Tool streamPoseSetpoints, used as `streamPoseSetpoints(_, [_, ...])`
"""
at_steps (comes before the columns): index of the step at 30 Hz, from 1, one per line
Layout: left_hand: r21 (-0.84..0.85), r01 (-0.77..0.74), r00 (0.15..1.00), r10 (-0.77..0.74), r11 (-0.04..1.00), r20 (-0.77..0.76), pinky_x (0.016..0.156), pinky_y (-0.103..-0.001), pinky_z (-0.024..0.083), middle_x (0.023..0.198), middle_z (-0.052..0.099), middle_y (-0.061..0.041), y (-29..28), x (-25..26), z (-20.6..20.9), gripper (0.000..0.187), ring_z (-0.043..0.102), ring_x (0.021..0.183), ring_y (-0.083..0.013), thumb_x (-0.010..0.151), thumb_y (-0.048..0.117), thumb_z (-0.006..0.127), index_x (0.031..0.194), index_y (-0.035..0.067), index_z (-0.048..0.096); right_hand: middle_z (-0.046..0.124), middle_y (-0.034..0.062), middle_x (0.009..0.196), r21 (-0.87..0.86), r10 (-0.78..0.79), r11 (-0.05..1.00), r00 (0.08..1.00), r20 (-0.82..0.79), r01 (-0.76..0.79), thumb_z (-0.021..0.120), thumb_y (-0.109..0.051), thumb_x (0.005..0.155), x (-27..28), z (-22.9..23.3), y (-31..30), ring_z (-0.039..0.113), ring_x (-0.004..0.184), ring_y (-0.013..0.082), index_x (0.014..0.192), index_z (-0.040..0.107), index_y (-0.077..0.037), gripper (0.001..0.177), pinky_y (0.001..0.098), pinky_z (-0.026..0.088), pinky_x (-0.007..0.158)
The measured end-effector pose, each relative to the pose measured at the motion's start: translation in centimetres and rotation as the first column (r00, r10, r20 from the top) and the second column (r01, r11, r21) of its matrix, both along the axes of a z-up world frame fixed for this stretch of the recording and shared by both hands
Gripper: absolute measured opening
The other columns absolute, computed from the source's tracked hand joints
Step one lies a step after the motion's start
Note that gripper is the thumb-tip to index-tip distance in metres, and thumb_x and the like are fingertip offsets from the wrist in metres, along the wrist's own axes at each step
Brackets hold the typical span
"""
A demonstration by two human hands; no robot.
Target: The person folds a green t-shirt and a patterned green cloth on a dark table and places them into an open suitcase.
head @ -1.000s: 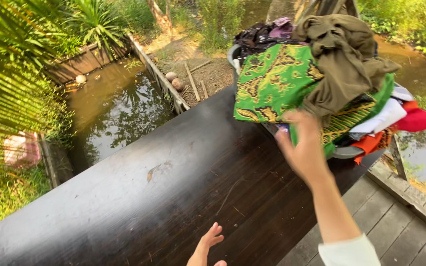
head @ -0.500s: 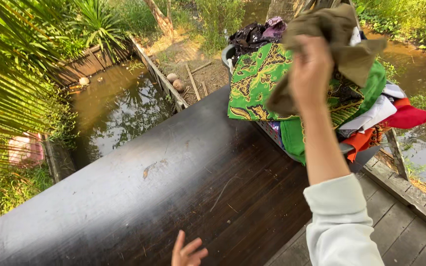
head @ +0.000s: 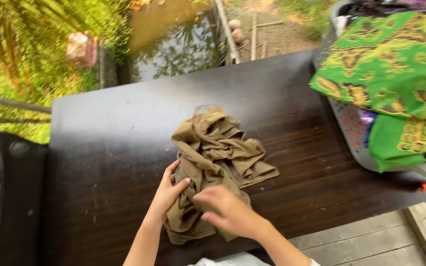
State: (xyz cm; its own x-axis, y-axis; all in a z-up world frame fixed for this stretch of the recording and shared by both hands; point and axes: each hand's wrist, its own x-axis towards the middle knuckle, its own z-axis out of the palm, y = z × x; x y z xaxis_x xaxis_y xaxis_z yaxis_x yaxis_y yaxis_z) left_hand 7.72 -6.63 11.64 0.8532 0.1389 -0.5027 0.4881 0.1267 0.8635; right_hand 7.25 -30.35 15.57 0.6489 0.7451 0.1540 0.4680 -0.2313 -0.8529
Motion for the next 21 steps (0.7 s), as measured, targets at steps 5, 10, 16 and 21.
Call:
streamPoseSetpoints(5, [-0.018,-0.036,0.997,0.037,0.999,0.068,0.097,-0.042,0.053,0.133,0.064,-0.017,2.4,-4.6,-2.3,0.067,0.064,0.118,-0.0290,0.086,0.005,0.056,0.152,0.016,0.047,0.056,0.0179,0.140,0.000,-0.488,0.861,0.828,0.275,0.508,0.075,-0.022,0.087,2.5,-3.9,-2.4,0.050,0.133,0.0371,0.137,0.055,-0.006,0.056,0.0463,0.041,0.113])
streamPoseSetpoints(10, [0.839,-0.096,0.938,-0.234,0.536,0.257,0.113,-0.052,0.030,0.153,0.038,-0.020,0.6,-4.2,-1.3,0.065,0.032,0.144,-0.0377,0.095,0.027,0.072,0.151,0.013,0.042,0.047,0.0241,0.148,-0.257,-0.432,0.825,0.855,0.286,0.503,0.080,-0.030,0.082,3.5,-6.7,-1.0,0.045,0.129,0.0404,0.148,0.039,-0.005,0.082,0.0479,0.040,0.106])
streamPoseSetpoints(16, [0.852,-0.208,0.950,-0.109,0.480,0.293,0.100,-0.051,0.040,0.139,0.050,-0.028,-0.1,1.8,-2.4,0.093,0.049,0.127,-0.0401,0.081,0.036,0.078,0.155,0.004,0.033,0.051,0.0235,0.143,-0.255,-0.539,0.783,0.824,0.176,0.567,0.076,-0.031,0.085,4.5,-8.5,0.4,0.058,0.117,0.0442,0.157,0.029,-0.002,0.091,0.0487,0.050,0.091])
streamPoseSetpoints(21, [0.629,-0.186,0.964,0.016,0.755,0.267,0.082,-0.036,0.055,0.108,0.073,-0.014,4.5,3.4,-4.7,0.032,0.071,0.095,-0.0220,0.094,0.023,0.069,0.120,0.007,0.059,0.072,0.0203,0.110,-0.470,-0.479,0.707,0.847,0.231,0.528,0.068,-0.013,0.083,9.8,-8.2,-0.9,0.070,0.099,0.0411,0.128,0.059,-0.007,0.047,0.0484,0.055,0.088])
